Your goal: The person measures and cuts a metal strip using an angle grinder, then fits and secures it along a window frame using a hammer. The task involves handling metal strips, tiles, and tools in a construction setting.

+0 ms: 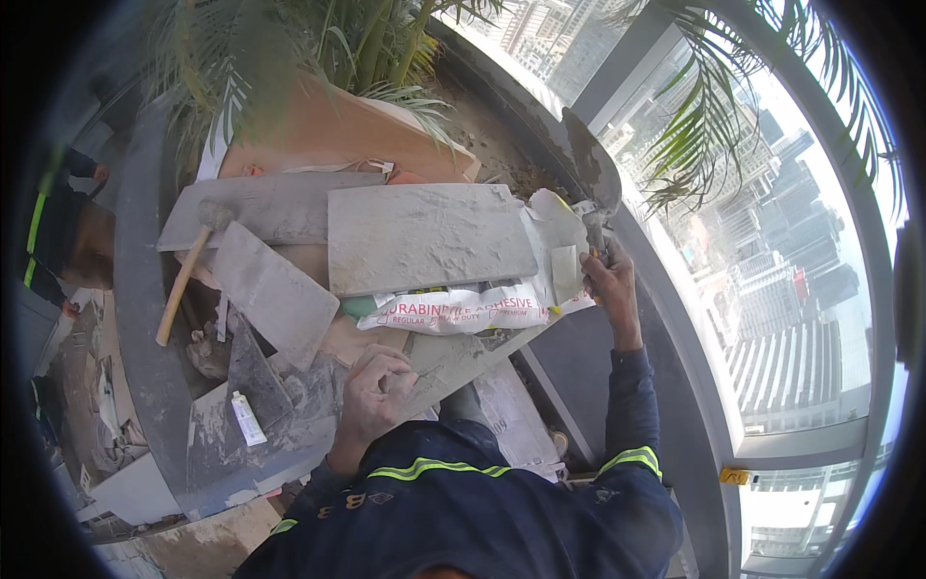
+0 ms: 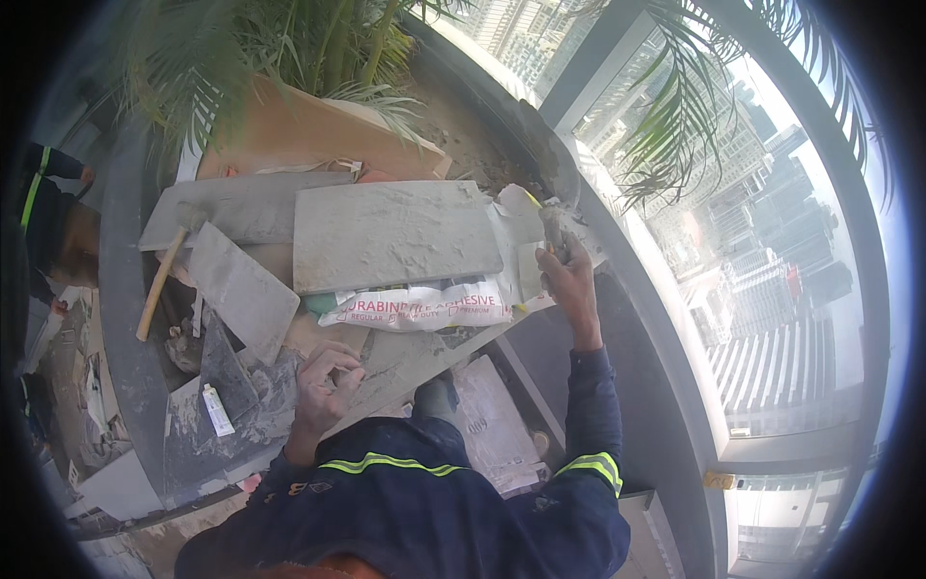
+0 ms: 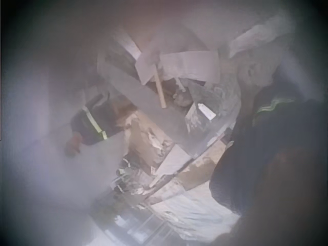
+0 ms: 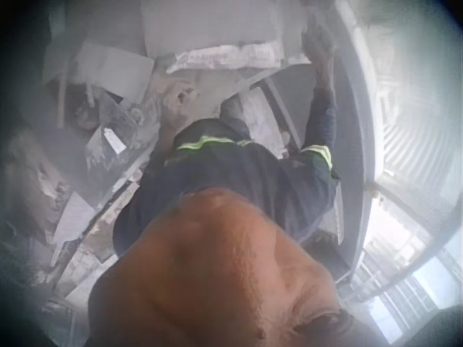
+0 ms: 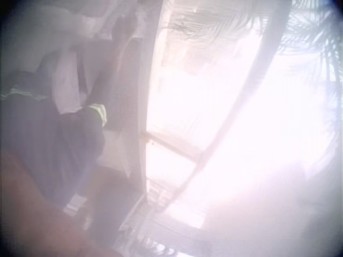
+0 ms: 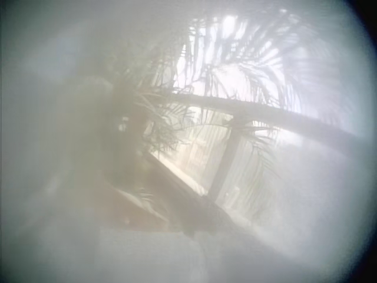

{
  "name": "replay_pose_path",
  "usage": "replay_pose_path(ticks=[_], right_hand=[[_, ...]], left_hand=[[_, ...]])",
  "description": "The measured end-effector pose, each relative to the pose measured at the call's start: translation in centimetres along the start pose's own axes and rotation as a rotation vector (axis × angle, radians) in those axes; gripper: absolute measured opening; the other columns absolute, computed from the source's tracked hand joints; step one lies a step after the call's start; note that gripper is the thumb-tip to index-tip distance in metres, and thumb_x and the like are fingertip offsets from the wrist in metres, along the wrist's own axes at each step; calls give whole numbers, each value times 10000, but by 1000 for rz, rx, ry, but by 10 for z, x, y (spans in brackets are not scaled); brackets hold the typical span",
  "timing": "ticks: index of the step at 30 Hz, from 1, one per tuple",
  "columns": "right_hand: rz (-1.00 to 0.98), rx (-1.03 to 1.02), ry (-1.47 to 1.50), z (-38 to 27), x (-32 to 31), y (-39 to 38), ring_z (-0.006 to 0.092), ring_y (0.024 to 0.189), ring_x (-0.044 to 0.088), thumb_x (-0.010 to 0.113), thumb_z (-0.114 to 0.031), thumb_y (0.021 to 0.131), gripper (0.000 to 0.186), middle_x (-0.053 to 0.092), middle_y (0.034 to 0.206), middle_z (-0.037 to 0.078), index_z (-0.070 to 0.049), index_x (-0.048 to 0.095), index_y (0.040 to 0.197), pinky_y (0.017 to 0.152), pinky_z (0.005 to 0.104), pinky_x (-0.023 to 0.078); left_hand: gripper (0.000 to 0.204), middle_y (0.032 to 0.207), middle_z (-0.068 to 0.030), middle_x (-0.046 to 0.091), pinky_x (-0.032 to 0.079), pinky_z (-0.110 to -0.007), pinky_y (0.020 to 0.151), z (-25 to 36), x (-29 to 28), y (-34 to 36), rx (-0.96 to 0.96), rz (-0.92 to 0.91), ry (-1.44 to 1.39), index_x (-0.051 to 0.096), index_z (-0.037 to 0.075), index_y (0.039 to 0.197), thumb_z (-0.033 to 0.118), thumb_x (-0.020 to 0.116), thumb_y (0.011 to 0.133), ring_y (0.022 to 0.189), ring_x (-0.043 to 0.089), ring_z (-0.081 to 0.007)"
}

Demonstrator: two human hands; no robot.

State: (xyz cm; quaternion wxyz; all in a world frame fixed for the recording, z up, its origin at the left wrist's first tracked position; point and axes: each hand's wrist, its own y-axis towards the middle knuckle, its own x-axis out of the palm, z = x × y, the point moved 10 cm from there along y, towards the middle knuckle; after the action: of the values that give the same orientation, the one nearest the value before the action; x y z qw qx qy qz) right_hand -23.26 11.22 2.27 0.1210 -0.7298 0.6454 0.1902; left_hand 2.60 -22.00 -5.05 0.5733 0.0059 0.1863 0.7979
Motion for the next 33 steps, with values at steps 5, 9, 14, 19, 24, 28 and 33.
replay_pose_path(ticks=[5,9,14,19,24,28,33], right_hand=[[-168,-47,-25,36,52,197,103,632,572,623,-196,926,290,596,776,24,19,627,1120,547,298,441],[-222,-182,-49,58,110,348,202,709,604,580,-166,893,264,603,792,102,45,587,1051,639,389,473],[-213,-290,102,89,182,482,114,600,562,600,-153,894,208,565,811,25,-36,582,1066,522,318,459],[-64,-480,-129,81,215,578,318,845,710,627,-165,875,367,695,959,161,-6,595,1205,738,438,550],[-125,-404,-213,77,254,662,468,1089,679,634,-184,859,426,713,1105,279,-16,593,1249,928,524,518],[-134,-396,-204,65,292,708,463,1101,671,587,-125,871,377,714,1111,279,-49,613,1239,942,550,502],[-134,-355,-178,70,324,762,476,1088,668,579,-142,856,275,708,1071,293,-3,632,1088,920,544,502]], left_hand=[[177,1043,-123,668,510,-323,688,-23,41,132,-94,53,257,681,5,952,155,744,883,863,648,-208],[508,1337,-215,581,472,-449,1026,-98,50,237,-236,68,730,628,58,1302,361,754,913,1247,564,-375],[847,1605,-280,358,225,-584,1243,-174,80,277,-392,39,1061,418,115,1589,535,713,915,1522,290,-461],[885,1642,-284,309,151,-669,1239,-174,98,279,-370,-7,1223,385,138,1613,568,699,906,1560,215,-463],[912,1642,-288,307,140,-679,1236,-165,103,286,-417,-41,1197,361,88,1615,541,710,906,1559,203,-472],[940,1644,-309,275,151,-662,1242,-164,103,289,-452,-84,1225,355,41,1604,479,748,871,1547,202,-503],[965,1636,-326,268,131,-685,1235,-171,102,291,-510,-147,1247,393,21,1575,505,773,831,1550,186,-504]])
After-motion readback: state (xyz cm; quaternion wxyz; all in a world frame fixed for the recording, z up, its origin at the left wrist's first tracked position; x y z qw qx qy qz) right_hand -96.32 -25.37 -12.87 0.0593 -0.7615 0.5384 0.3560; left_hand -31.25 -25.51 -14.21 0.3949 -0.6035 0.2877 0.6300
